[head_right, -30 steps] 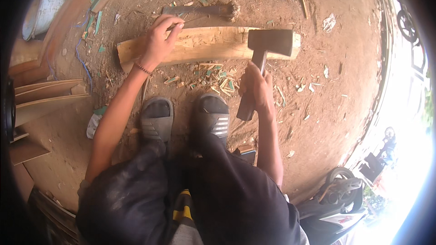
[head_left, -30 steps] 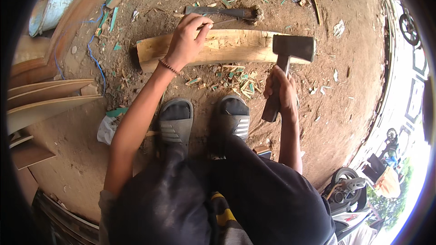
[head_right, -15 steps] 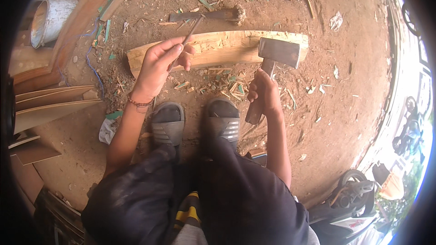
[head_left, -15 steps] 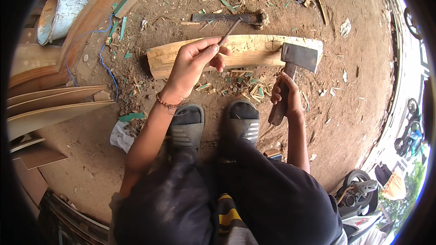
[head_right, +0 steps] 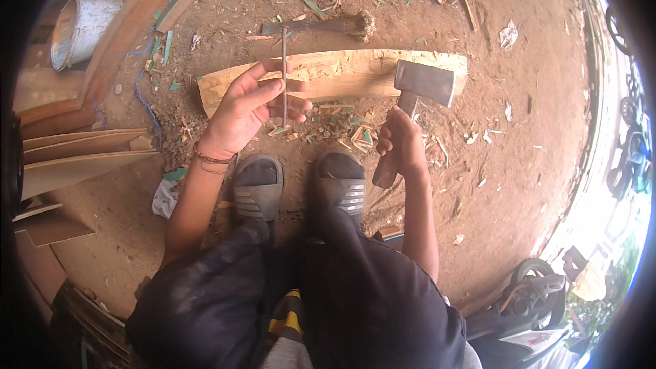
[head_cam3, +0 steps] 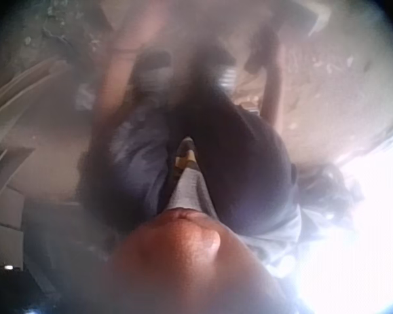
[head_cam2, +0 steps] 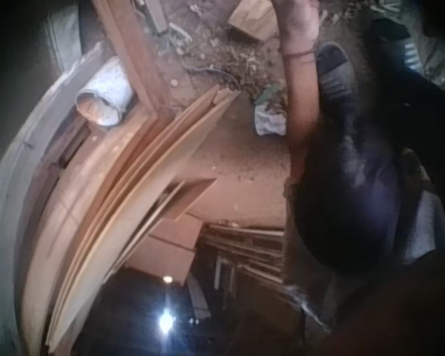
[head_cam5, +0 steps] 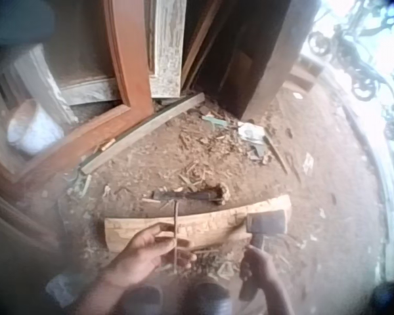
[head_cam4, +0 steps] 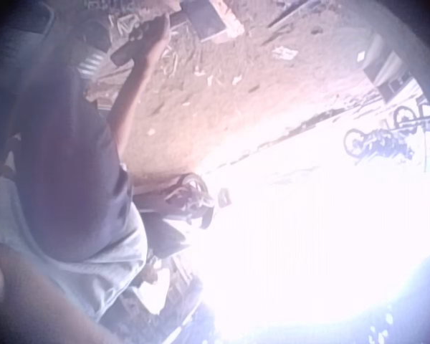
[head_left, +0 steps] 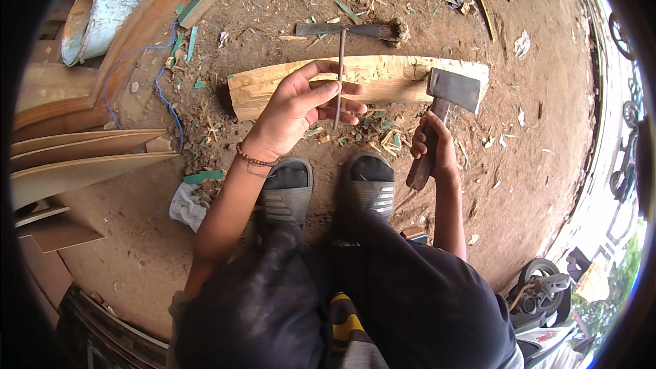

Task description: The person uses a small axe to repeatedly strike and shape a wooden plank placed on the ground. They occasionally pause to remove small wood chips by hand and place them into a nearby bucket. The person continues carving the plank until the end of the clip.

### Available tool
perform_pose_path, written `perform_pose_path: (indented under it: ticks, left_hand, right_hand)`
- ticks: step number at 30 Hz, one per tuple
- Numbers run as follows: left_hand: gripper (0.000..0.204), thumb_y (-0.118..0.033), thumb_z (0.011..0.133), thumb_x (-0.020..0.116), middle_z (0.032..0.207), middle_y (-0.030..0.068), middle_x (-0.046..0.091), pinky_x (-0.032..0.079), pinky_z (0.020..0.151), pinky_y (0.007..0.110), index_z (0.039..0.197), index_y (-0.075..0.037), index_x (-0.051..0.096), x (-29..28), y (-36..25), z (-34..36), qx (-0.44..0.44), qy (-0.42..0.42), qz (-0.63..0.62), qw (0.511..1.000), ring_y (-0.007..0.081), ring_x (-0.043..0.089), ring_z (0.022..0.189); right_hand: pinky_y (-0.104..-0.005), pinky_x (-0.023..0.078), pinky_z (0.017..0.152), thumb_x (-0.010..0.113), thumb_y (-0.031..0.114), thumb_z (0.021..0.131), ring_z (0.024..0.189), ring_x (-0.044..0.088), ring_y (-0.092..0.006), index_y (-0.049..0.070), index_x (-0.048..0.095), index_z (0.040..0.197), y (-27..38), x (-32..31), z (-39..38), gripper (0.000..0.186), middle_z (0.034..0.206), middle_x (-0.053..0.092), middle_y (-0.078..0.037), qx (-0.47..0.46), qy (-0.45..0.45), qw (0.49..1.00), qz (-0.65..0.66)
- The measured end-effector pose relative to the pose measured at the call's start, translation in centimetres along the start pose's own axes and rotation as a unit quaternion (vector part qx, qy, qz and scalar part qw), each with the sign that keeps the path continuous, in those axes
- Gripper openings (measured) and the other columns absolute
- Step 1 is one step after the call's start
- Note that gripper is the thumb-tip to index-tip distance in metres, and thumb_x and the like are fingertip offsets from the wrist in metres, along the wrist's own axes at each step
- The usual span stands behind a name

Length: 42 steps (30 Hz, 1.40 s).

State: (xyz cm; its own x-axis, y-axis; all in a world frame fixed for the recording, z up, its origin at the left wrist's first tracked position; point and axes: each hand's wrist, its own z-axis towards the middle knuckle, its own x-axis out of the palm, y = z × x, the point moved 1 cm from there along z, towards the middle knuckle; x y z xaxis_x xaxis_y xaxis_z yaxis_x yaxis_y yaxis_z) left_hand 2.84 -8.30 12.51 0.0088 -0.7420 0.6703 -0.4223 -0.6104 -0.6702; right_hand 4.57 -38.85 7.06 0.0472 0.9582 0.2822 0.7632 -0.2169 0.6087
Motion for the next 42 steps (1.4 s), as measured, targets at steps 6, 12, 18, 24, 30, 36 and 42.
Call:
perform_pose_path:
  ticks: [6, 12, 18, 24, 30, 36, 42]
  left_hand:
    - [0.026, -0.013, 0.101, 0.055, 0.117, 0.0183, 0.066, 0.059, 0.085, 0.041, 0.124, -0.001, 0.051, -0.2, 0.2, 0.0, -0.015, 0.014, -0.002, 1.000, 0.0288, 0.071, 0.098]
    - [0.016, -0.008, 0.095, 0.054, 0.105, 0.0116, 0.064, 0.053, 0.088, 0.039, 0.111, -0.004, 0.053, -0.2, 1.0, 0.0, 0.022, -0.005, 0.003, 1.000, 0.0223, 0.066, 0.094]
    - [0.014, -0.015, 0.094, 0.050, 0.079, -0.0016, 0.044, 0.037, 0.066, 0.026, 0.100, -0.004, 0.054, -0.2, 1.2, 0.8, 0.044, -0.055, -0.059, 0.996, 0.0084, 0.038, 0.068]
    - [0.018, -0.021, 0.096, 0.059, 0.069, -0.0062, 0.040, 0.034, 0.059, 0.023, 0.082, -0.011, 0.051, 0.3, 0.9, 2.3, 0.080, -0.099, 0.015, 0.992, 0.0058, 0.036, 0.059]
    - [0.046, -0.022, 0.095, 0.064, 0.051, -0.0047, 0.042, 0.033, 0.051, 0.026, 0.055, -0.014, 0.043, -0.1, 1.1, 6.8, 0.193, -0.129, 0.122, 0.965, 0.0075, 0.037, 0.048]
    - [0.050, -0.019, 0.098, 0.057, 0.052, -0.0031, 0.030, 0.026, 0.052, 0.030, 0.055, -0.013, 0.032, -1.5, 1.5, 9.8, 0.208, -0.100, 0.122, 0.965, 0.0098, 0.028, 0.049]
    - [0.050, -0.021, 0.101, 0.051, 0.054, -0.0035, 0.023, 0.022, 0.052, 0.031, 0.058, -0.013, 0.027, -3.2, 2.7, 10.3, 0.196, -0.058, 0.108, 0.973, 0.0112, 0.023, 0.050]
  right_hand:
    - [-0.0306, 0.040, 0.049, 0.054, 0.037, 0.101, 0.050, 0.045, -0.0135, 0.010, 0.053, 0.091, -0.2, -0.4, 0.2, 0.029, 0.067, 0.048, -0.003, 0.018, -0.001, 1.000, 0.021]
    - [-0.0301, 0.040, 0.049, 0.055, 0.037, 0.100, 0.051, 0.045, -0.0133, 0.012, 0.051, 0.090, -0.1, -0.5, 0.3, 0.027, 0.068, 0.048, -0.002, 0.027, 0.006, 0.999, 0.035]
    - [-0.0300, 0.039, 0.049, 0.052, 0.036, 0.102, 0.052, 0.044, -0.0134, 0.012, 0.050, 0.089, 0.0, -0.2, 0.0, 0.027, 0.068, 0.046, -0.002, 0.025, -0.001, 0.999, 0.031]
    - [-0.0302, 0.039, 0.047, 0.053, 0.040, 0.101, 0.047, 0.043, -0.0120, 0.010, 0.050, 0.090, -0.1, -0.1, 0.0, 0.032, 0.065, 0.047, -0.001, 0.024, 0.004, 0.999, 0.047]
    - [-0.0306, 0.039, 0.046, 0.056, 0.040, 0.099, 0.046, 0.043, -0.0119, 0.010, 0.051, 0.090, -0.1, -0.3, 0.1, 0.032, 0.065, 0.047, -0.001, 0.029, -0.004, 0.999, 0.030]
    - [-0.0301, 0.039, 0.045, 0.056, 0.040, 0.099, 0.046, 0.044, -0.0116, 0.010, 0.051, 0.090, 0.1, -0.4, 0.0, 0.032, 0.064, 0.046, -0.001, 0.023, 0.019, 0.999, 0.031]
    - [-0.0302, 0.039, 0.050, 0.051, 0.037, 0.102, 0.051, 0.043, -0.0129, 0.012, 0.049, 0.088, 0.3, -0.4, 0.0, 0.028, 0.067, 0.046, -0.001, 0.040, 0.012, 0.999, 0.023]
